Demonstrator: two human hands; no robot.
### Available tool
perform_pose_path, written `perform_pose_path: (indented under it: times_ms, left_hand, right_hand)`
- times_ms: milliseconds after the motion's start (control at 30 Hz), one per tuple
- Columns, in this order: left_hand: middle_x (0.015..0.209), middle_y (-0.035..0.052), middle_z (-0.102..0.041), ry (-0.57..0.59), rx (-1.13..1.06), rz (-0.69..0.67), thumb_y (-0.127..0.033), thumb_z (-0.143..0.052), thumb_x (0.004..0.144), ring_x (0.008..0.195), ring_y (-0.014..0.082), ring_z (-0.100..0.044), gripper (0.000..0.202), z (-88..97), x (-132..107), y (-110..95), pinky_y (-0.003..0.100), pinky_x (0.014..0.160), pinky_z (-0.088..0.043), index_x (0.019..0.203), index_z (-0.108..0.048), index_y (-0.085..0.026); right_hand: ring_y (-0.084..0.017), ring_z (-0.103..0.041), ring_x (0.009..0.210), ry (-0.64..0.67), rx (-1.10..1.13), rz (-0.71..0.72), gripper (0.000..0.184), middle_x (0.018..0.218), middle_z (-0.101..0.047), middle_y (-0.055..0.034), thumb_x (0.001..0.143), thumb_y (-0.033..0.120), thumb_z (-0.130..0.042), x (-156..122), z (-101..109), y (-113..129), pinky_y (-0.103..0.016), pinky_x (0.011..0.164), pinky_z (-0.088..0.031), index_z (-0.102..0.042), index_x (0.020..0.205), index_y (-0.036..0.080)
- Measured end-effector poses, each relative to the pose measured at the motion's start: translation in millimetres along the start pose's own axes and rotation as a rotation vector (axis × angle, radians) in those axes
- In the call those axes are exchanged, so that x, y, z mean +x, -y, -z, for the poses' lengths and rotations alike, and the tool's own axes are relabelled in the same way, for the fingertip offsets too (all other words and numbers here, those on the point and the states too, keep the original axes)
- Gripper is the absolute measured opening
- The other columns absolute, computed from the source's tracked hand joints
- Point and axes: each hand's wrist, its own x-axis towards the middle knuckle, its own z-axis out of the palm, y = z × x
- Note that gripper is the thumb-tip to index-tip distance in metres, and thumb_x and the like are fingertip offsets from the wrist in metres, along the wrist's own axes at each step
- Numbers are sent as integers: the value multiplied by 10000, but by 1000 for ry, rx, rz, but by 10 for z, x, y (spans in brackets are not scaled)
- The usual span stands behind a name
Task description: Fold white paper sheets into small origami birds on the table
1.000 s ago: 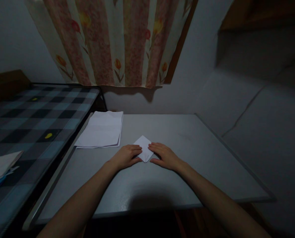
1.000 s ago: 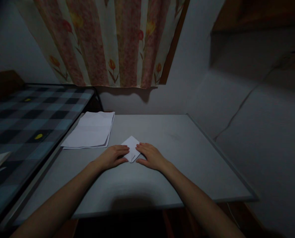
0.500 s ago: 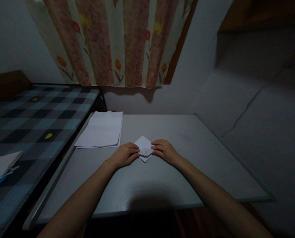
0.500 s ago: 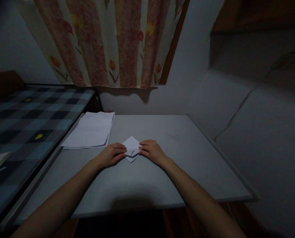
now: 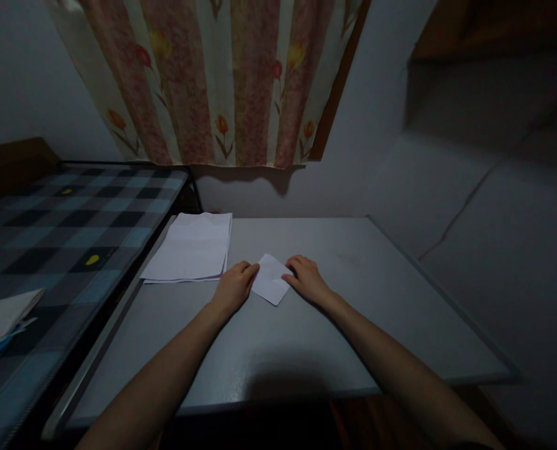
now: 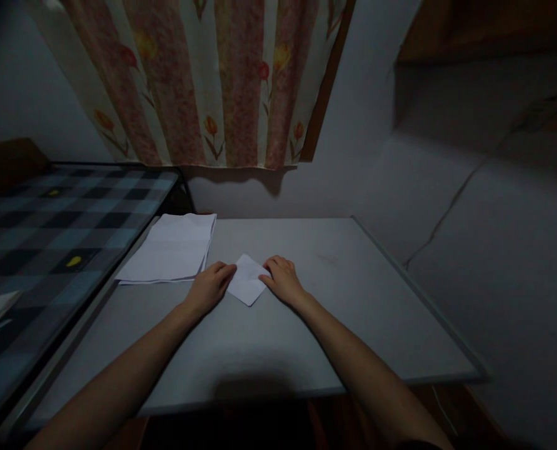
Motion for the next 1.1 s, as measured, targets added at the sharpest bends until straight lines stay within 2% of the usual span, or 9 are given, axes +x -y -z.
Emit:
perform_pose_path:
  times_ms: [100,200,300,367,567,700,867,1000,1100]
  left_hand:
    - [1039,67,-639,28,58,-40,-230,-470,924,908,192,-580,222,-7,1,15,313,791,-490,1030,-664,-222]
    - [1167,57,-630,40,74,-116,-169,-486,904,1006,215,-553,256,-20,11,32,365,862,-473,1079,-654,-250]
    - [1320,42,-560,56,60,-180,-115,-491,880,1167,247,-489,377,-32,29,47,433,960,-425,1197,-597,-288]
    - [1348,28,-544,95,50,-211,-83,-487,863,1235,257,-452,445,-37,38,57,455,1002,-392,1241,-567,-303]
    - [1328,40,-567,184,30,-176,-48,-490,826,1239,266,-478,494,-49,36,87,465,1007,-389,1250,-569,-289]
    - [1334,32,-561,194,37,-164,-53,-478,827,1252,276,-467,497,-35,22,113,491,1021,-381,1249,-567,-301]
    - [1296,43,-588,180,28,-170,-56,-486,825,1242,284,-472,467,0,-2,146,527,1027,-369,1212,-594,-294]
    - [1264,54,-607,158,17,-172,-59,-486,834,1208,271,-501,431,11,-24,160,493,1005,-399,1181,-614,-281]
    - [1256,68,-608,151,7,-170,-79,-478,855,1183,260,-519,392,15,-30,141,456,993,-417,1168,-624,-263]
  right_hand:
    - [-246,-541,1058,-1,3,-29,299,1098,-622,-99,837,291,-620,32,-8,13,-420,933,-374,-605,1113,175]
    - [-263,-501,1168,-3,7,10,401,1252,-583,-100,851,242,-599,49,-18,18,-465,979,-345,-561,1249,241]
    - [-283,-400,1303,72,-24,174,369,1365,-532,-51,899,184,-508,39,-39,30,-550,1043,-256,-591,1230,323]
    - [-286,-368,1337,131,-36,240,399,1371,-532,-32,921,160,-446,19,-53,37,-598,1061,-209,-574,1253,339]
    - [-291,-356,1353,158,-2,264,401,1364,-534,-46,921,245,-483,-62,3,-41,-644,1068,-183,-521,1311,328]
    - [-309,-337,1362,171,8,251,347,1320,-575,-46,914,341,-524,-100,110,-182,-672,1059,-148,-569,1258,337]
    - [-320,-322,1366,171,1,182,262,1337,-561,-25,905,386,-538,-118,202,-334,-676,1048,-155,-653,1138,352]
    - [-308,-392,1322,96,33,128,178,1303,-591,-27,875,379,-582,-85,180,-347,-650,1043,-199,-725,975,341]
    - [-300,-479,1243,-15,53,80,137,1205,-653,-48,831,356,-638,-28,109,-297,-593,1027,-282,-750,805,280]
